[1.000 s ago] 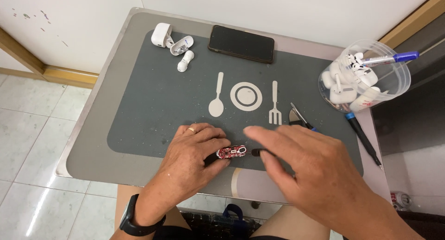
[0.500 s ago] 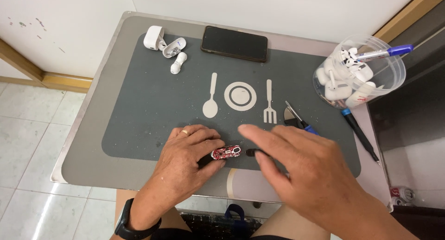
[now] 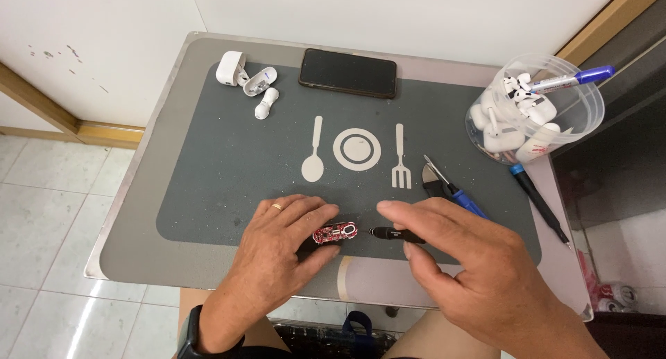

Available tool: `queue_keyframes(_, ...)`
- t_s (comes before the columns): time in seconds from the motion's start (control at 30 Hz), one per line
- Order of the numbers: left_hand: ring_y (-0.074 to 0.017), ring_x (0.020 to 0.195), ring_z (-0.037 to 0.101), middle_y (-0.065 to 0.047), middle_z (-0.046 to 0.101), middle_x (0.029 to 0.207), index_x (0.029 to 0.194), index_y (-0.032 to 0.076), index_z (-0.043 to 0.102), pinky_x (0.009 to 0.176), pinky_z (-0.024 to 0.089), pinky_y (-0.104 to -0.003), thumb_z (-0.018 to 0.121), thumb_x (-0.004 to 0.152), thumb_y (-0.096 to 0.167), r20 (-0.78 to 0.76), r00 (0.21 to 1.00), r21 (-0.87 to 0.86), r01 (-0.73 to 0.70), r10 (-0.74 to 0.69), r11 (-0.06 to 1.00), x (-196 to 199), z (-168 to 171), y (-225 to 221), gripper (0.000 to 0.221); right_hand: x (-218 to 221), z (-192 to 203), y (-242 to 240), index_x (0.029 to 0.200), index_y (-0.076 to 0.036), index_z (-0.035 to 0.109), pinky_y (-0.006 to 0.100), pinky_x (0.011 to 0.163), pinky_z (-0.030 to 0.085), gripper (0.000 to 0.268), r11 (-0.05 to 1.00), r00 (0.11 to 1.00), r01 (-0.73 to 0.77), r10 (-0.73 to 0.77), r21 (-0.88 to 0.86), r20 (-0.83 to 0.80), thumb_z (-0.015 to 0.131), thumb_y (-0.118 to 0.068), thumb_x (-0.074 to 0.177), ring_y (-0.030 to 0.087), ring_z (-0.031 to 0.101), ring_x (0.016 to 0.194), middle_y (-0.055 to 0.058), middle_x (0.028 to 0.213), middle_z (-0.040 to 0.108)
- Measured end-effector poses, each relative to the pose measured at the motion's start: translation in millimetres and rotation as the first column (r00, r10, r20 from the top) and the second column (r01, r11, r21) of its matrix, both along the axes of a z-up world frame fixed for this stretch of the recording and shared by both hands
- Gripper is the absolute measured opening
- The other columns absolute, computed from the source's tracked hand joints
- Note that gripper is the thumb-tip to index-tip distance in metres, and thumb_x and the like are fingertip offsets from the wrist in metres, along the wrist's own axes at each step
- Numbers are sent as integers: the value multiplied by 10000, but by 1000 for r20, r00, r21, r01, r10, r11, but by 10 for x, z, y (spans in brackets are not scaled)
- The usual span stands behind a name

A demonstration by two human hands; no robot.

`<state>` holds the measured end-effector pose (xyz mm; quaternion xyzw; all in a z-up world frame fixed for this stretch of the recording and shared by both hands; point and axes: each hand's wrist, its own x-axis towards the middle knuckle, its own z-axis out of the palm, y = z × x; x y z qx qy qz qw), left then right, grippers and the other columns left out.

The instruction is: Disassembling an earbud charging case using a utility knife and screwdriver to remove internal components.

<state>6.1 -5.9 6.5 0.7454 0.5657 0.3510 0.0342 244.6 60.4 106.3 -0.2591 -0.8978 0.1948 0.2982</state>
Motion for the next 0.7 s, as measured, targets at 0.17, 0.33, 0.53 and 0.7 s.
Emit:
queue_keyframes(0.17,-305,1180,617,-69,681,1252,1233,102,674,907,476,-436,809,882,359,31,999,132,34,-38,991,96,44,34,455,94,-142,-16,1293,-133,681,243,840,623,496,991,994,63,-73,-121,-79,702,44,831,114,760,917,4,1021,779)
queue_keyframes(0.33,-323,1148,629,-41,691,1118,1084,112,704,967,449,-482,784,917,286,9,994,155,110,-113,982,175,196,132,253,127,-219,-1,1262,-107,689,246,881,628,480,985,984,101,-119,-139,-131,732,33,805,104,755,895,-10,1002,781)
queue_keyframes(0.53,-223,897,682,12,736,953,880,164,742,959,446,-464,771,937,179,-147,982,228,148,-116,962,128,427,269,66,238,-352,5,1252,-67,687,268,928,642,454,975,954,150,-186,-165,-235,779,-8,811,110,765,918,29,1022,788)
queue_keyframes(0.7,-218,479,319,13,381,535,621,171,370,515,330,-381,524,783,-6,-433,901,16,14,-6,1000,-83,551,532,285,455,-619,11,1208,46,708,304,587,681,357,749,667,416,-637,-516,-387,730,39,852,209,732,555,137,821,762)
